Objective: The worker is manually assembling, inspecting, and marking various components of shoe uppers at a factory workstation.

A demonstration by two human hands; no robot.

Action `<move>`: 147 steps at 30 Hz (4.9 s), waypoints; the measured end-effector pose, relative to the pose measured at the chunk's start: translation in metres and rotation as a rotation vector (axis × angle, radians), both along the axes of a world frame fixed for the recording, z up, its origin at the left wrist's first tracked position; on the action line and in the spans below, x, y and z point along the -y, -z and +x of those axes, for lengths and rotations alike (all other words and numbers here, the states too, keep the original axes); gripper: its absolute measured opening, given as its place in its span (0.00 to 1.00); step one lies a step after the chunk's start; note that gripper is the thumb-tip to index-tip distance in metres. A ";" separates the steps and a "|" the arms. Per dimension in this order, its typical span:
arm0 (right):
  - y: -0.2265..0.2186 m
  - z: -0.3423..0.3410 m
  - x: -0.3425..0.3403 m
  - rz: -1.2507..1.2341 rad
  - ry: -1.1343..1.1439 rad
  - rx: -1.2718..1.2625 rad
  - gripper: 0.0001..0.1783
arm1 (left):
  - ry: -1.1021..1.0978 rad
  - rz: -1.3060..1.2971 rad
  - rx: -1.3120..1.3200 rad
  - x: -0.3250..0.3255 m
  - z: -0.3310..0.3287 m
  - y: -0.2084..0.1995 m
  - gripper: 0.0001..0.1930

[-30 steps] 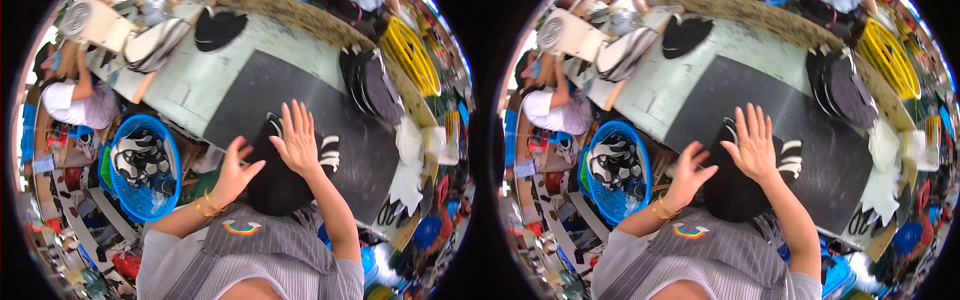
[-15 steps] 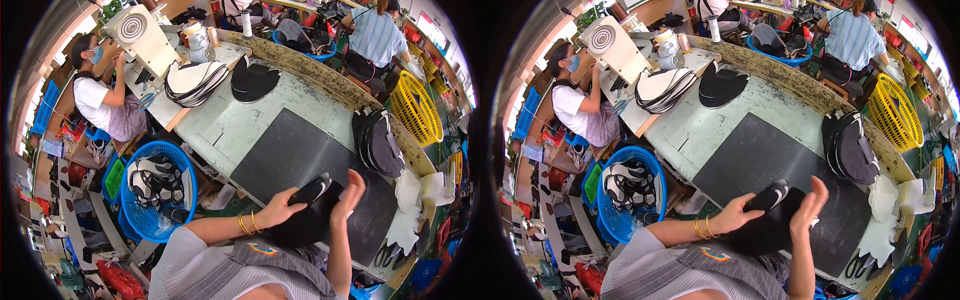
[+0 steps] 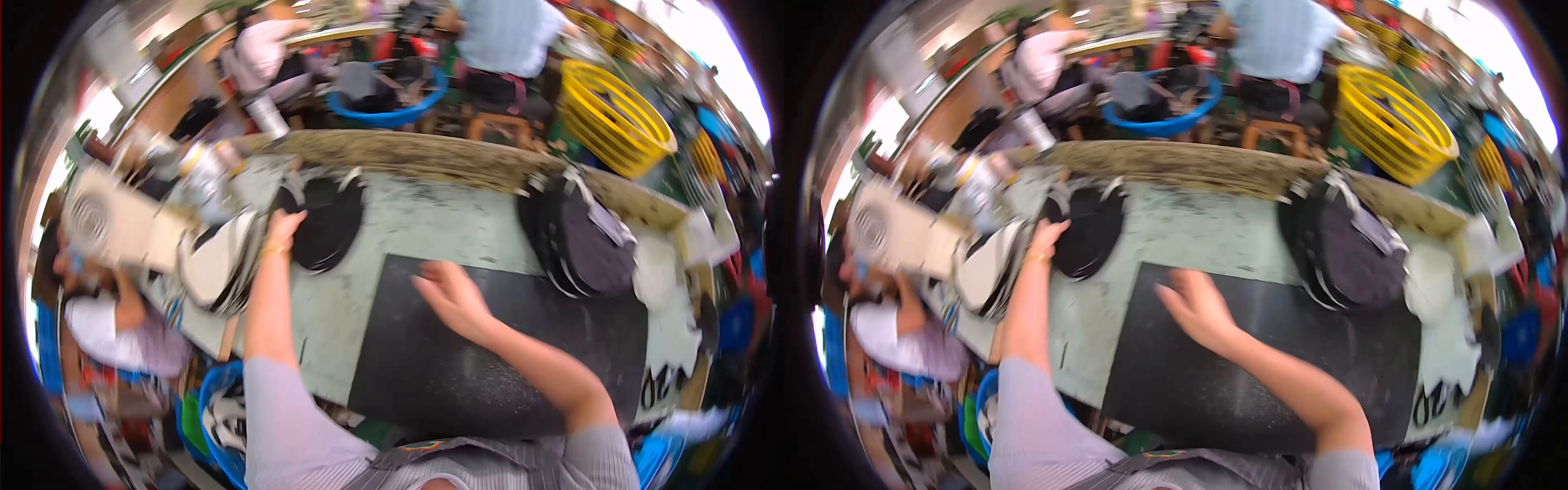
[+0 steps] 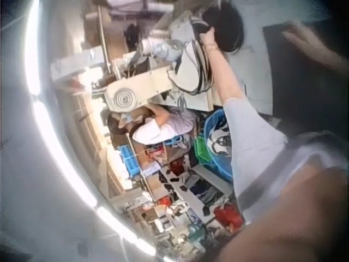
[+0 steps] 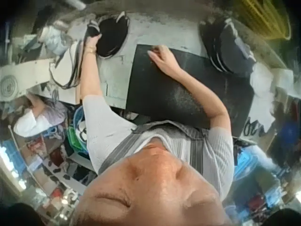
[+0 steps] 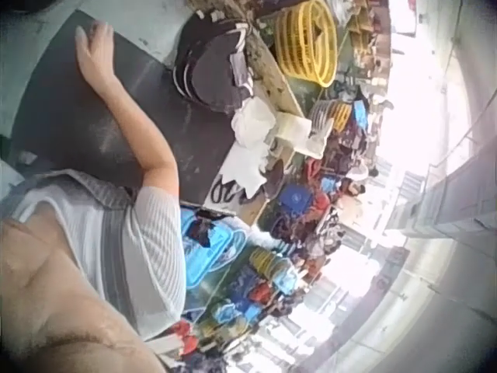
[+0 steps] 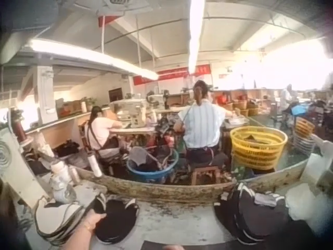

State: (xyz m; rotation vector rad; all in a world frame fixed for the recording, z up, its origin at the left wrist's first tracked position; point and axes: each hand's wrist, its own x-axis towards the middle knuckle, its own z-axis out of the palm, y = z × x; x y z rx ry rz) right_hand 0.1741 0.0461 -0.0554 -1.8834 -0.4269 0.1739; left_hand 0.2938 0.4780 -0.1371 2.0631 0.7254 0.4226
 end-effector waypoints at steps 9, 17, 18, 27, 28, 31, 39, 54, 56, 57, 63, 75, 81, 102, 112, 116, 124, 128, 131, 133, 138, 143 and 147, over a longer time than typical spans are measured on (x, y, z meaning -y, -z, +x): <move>0.066 0.154 -0.120 0.278 0.225 -0.533 0.34 | 0.101 -0.533 0.030 0.079 0.006 -0.035 0.32; -0.015 0.109 -0.052 0.574 0.017 -0.712 0.33 | 0.423 -0.922 0.249 0.150 -0.074 -0.118 0.22; -0.037 0.092 -0.029 0.697 0.024 -0.558 0.33 | 0.503 -0.920 0.281 0.178 -0.080 -0.144 0.22; -0.095 -0.010 0.195 0.151 1.007 0.281 0.29 | 0.972 -1.073 0.110 0.442 -0.044 -0.217 0.14; -0.076 -0.004 0.217 -0.187 1.160 0.340 0.33 | 0.999 -1.086 -0.008 0.466 -0.020 -0.192 0.15; 0.002 0.013 0.258 -0.294 1.265 0.020 0.43 | 0.866 -0.345 0.115 0.506 0.037 -0.075 0.29; 0.013 0.039 0.314 1.117 0.517 -0.629 0.36 | 0.719 -1.004 -0.266 0.529 0.008 -0.091 0.41; -0.017 0.047 0.275 0.617 0.675 -0.420 0.54 | 0.786 -1.247 -0.105 0.503 -0.010 -0.097 0.27; -0.041 0.034 0.272 0.554 0.642 -0.380 0.53 | 0.816 -1.279 0.019 0.508 -0.034 -0.120 0.28; -0.051 0.024 0.265 0.621 0.596 -0.297 0.51 | 0.840 -1.302 0.070 0.503 -0.048 -0.133 0.28; -0.067 -0.075 0.234 0.660 0.471 -0.110 0.57 | 0.909 -1.202 0.166 0.455 -0.161 -0.164 0.29; -0.039 -0.129 0.328 -0.118 0.272 0.212 0.37 | 0.350 -0.329 0.016 0.385 -0.236 -0.135 0.27; -0.025 -0.119 0.519 -1.222 1.136 -0.072 0.40 | 1.306 0.594 0.380 0.555 -0.157 -0.220 0.30; -0.028 -0.173 0.388 -1.011 0.942 0.665 0.24 | 1.207 -0.655 -0.211 0.703 0.038 -0.172 0.45; -0.042 -0.160 0.448 -0.879 1.120 0.385 0.27 | 1.109 -0.757 -0.058 0.638 0.032 -0.194 0.28; -0.034 -0.141 0.512 -0.988 1.046 0.086 0.22 | 1.119 -0.914 -0.159 0.672 0.027 -0.146 0.25; -0.002 0.015 0.526 -1.335 0.358 0.392 0.08 | 1.021 -0.816 -0.279 0.669 0.030 -0.089 0.28; 0.062 0.061 0.561 -1.376 0.172 0.549 0.07 | 0.977 0.045 -0.044 0.626 0.003 -0.146 0.36; 0.059 0.071 0.566 -1.467 -0.003 0.585 0.03 | 1.182 0.259 0.095 0.549 -0.068 -0.215 0.27; 0.053 0.075 0.579 -1.547 -0.024 0.742 0.03 | 1.169 0.337 0.080 0.499 -0.124 -0.234 0.23; 0.009 0.074 0.589 -1.743 0.302 0.730 0.04 | 0.951 0.709 0.056 0.431 -0.231 -0.190 0.34; -0.049 0.014 0.507 -1.140 0.710 0.717 0.07 | 1.045 0.705 0.077 0.410 -0.260 -0.156 0.29; -0.089 -0.057 0.358 -0.191 0.437 0.473 0.08 | 1.109 0.712 0.132 0.401 -0.289 -0.162 0.28</move>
